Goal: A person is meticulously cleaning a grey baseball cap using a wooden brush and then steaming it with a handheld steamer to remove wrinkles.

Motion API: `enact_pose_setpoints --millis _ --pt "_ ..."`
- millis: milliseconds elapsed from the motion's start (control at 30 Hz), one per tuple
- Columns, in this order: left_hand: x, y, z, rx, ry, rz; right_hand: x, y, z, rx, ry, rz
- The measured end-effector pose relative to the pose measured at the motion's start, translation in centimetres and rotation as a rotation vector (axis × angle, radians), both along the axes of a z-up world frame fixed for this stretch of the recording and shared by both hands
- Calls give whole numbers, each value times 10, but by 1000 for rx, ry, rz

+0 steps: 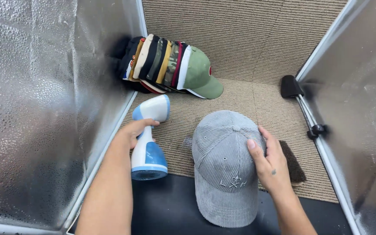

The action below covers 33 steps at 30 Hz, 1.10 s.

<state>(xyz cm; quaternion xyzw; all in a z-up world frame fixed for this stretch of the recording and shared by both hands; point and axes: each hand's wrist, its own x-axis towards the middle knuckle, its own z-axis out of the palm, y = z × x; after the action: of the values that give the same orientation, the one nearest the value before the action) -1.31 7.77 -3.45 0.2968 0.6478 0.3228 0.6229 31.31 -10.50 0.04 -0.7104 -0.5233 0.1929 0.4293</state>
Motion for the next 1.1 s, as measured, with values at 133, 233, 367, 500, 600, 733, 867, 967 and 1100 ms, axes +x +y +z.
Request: enact_pose_setpoints --millis 133,233,367,500,600,733,867,967,1100 --pt "-20 21 -29 -81 -27 -26 -1 -17 -17 31 -15 60" --pt "-21 14 -24 -69 -52 7 -3 -25 -19 -49 22 33" --pt "-5 3 13 8 -30 63 1 -22 -24 -26 21 45" --pt "-7 1 31 396 253 195 -4 -25 -22 -53 31 37" --pt "-10 6 13 712 537 334 -8 -25 -19 -56 48 16" --pt "-9 -6 -31 1152 606 586 1 -24 -35 31 9 54" --pt "-20 -8 -56 1163 628 572 -9 -29 -24 -12 35 26" --pt "-25 -7 -67 1195 666 532 -13 -41 -27 -69 60 -18" --pt "-23 -20 -50 1150 623 434 -27 -62 -29 -54 78 -61"
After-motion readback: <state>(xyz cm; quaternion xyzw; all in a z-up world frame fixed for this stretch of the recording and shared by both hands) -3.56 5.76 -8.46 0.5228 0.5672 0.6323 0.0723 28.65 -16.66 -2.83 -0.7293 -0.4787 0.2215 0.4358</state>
